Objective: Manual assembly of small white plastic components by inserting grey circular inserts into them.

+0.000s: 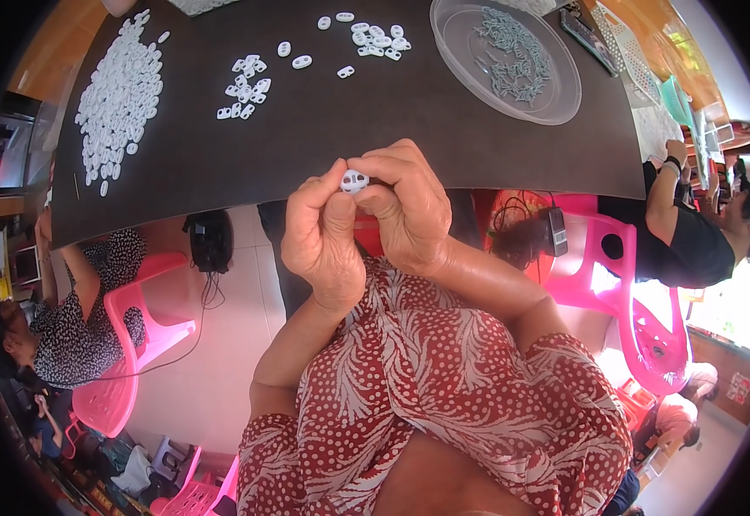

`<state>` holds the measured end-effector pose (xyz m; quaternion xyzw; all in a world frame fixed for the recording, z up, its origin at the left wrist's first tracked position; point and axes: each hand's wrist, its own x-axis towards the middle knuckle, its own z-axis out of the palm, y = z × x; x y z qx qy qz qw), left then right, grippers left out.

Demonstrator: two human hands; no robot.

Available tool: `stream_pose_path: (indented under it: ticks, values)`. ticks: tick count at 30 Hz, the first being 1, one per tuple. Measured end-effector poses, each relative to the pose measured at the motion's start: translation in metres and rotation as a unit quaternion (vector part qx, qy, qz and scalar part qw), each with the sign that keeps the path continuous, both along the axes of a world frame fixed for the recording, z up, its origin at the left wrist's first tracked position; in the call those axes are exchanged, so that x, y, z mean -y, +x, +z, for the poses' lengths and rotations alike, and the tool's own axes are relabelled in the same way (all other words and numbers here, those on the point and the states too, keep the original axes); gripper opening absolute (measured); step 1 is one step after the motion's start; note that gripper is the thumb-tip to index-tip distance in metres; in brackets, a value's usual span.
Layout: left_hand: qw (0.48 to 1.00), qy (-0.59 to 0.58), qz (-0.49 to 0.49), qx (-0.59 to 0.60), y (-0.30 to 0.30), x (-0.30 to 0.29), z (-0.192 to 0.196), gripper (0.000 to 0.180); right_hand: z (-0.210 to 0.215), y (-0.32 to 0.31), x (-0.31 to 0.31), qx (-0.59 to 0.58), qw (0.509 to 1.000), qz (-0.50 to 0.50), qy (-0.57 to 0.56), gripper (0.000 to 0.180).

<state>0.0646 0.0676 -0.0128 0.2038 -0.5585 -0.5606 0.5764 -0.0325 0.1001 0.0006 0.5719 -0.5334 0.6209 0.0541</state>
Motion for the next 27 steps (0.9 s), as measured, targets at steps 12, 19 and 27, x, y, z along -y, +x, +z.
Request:
stream_pose_path:
  ticks: [12, 19, 27]
  values:
    - [0.997, -0.062, 0.049, 0.017, -0.008, 0.003, -0.004, 0.016, -0.010, -0.002, 0.005, -0.019, 1.000, 0.014, -0.010, 0.022]
    - [0.989, -0.073, 0.039, 0.118, -0.007, 0.011, 0.008, 0.019, 0.000, -0.015, 0.010, -0.031, 1.000, -0.003, 0.002, 0.018]
    - [0.873, -0.303, 0.112, 0.367, -0.038, 0.103, 0.016, 0.016, 0.083, -0.133, 0.045, 0.002, 0.986, -0.154, 0.065, 0.016]
